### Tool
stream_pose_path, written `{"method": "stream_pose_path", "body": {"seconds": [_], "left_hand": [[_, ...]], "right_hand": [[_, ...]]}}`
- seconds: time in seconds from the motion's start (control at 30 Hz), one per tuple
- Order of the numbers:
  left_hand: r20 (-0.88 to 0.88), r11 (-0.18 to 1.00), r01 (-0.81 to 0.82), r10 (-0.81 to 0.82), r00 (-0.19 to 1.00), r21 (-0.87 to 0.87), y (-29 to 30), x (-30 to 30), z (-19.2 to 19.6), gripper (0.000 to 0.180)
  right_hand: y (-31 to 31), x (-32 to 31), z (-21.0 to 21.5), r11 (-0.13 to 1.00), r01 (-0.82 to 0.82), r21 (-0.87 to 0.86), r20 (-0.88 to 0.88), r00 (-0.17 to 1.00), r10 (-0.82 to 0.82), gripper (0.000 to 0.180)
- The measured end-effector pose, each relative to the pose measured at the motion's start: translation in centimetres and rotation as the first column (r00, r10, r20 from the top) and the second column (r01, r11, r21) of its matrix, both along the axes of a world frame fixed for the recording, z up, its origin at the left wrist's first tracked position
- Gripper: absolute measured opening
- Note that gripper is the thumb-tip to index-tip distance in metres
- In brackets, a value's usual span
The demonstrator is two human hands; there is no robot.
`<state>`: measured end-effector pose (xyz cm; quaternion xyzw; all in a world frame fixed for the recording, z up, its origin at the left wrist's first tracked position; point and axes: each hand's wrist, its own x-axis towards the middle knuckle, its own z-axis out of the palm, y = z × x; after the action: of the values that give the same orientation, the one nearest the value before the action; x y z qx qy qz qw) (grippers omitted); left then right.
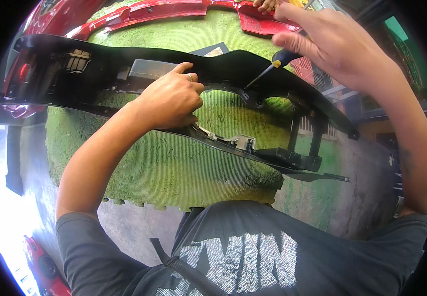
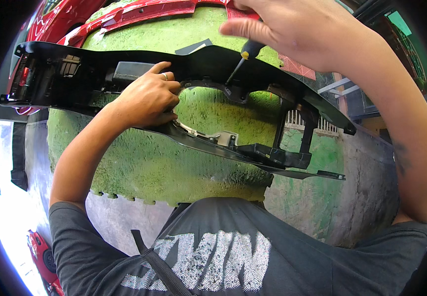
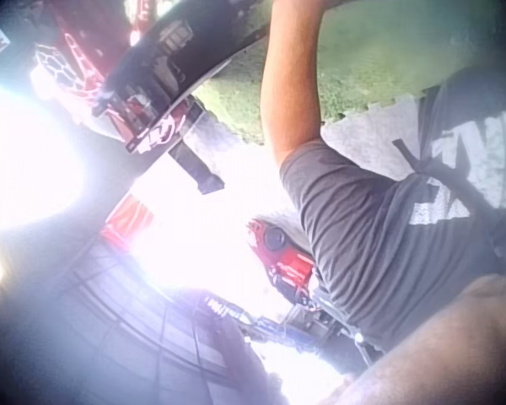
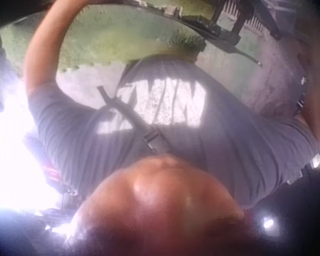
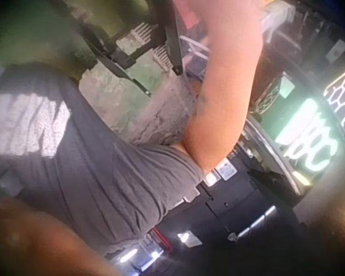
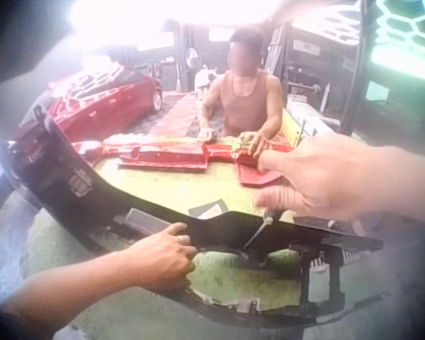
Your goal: The person uses a screwdriver to pry and adjust clips on the inner side of a black car bumper. They repeatedly insert the tool into small slots, lever the plastic, and reposition the bumper while working on a green mat in a garage.
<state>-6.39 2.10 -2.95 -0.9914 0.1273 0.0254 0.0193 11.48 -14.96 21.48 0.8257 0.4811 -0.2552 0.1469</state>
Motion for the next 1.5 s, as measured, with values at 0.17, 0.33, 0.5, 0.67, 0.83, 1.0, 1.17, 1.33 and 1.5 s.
{"method": "stream_pose_path", "body": {"seconds": [0.17,0.33,0.5,0.67,0.83,1.0,1.17,1.33,1.5], "left_hand": [[0.0,1.0,-0.015,0.015,1.0,-0.004,0.1,-0.5,0.1,0.026],[-0.002,1.0,-0.008,0.008,1.0,-0.01,0.1,-0.1,0.0,0.025],[0.019,1.0,0.006,-0.005,1.0,-0.015,0.1,-0.1,-0.2,0.023],[0.019,1.0,0.024,-0.024,1.0,0.003,-0.1,0.6,0.1,0.021],[0.008,1.0,0.004,-0.004,1.0,-0.004,-0.1,0.1,0.1,0.023],[0.008,1.0,0.003,-0.003,1.0,-0.004,0.0,0.0,-0.1,0.025],[0.028,0.999,0.042,-0.042,0.999,-0.014,-0.1,1.0,-0.2,0.025],[0.017,1.0,0.01,-0.009,1.0,-0.025,0.1,0.1,-0.1,0.024],[-0.069,1.0,0.002,-0.001,0.998,0.015,-0.4,0.1,1.0,0.017]], "right_hand": [[-2.8,3.6,-4.7,0.924,-0.247,0.293,0.089,0.969,0.231,0.056],[-3.3,2.3,-2.6,0.922,-0.202,0.331,-0.098,0.964,0.246,0.059],[-2.4,2.9,-5.3,0.933,-0.302,0.196,0.329,0.916,0.228,0.048],[-4.7,5.8,-7.1,0.597,-0.587,0.547,0.291,0.802,0.522,0.05],[-4.9,5.7,-7.1,0.67,-0.482,0.565,0.15,0.858,0.491,0.046],[-3.6,3.7,-5.8,0.89,-0.388,0.239,0.357,0.887,0.291,0.04],[-4.1,-1.4,-1.0,0.953,-0.26,0.158,0.086,0.965,0.249,0.068],[-4.3,5.3,-7.8,0.606,-0.485,0.631,0.202,0.856,0.475,0.031],[-2.4,4.4,-4.5,0.935,-0.32,0.154,0.201,0.936,0.288,0.03]]}}
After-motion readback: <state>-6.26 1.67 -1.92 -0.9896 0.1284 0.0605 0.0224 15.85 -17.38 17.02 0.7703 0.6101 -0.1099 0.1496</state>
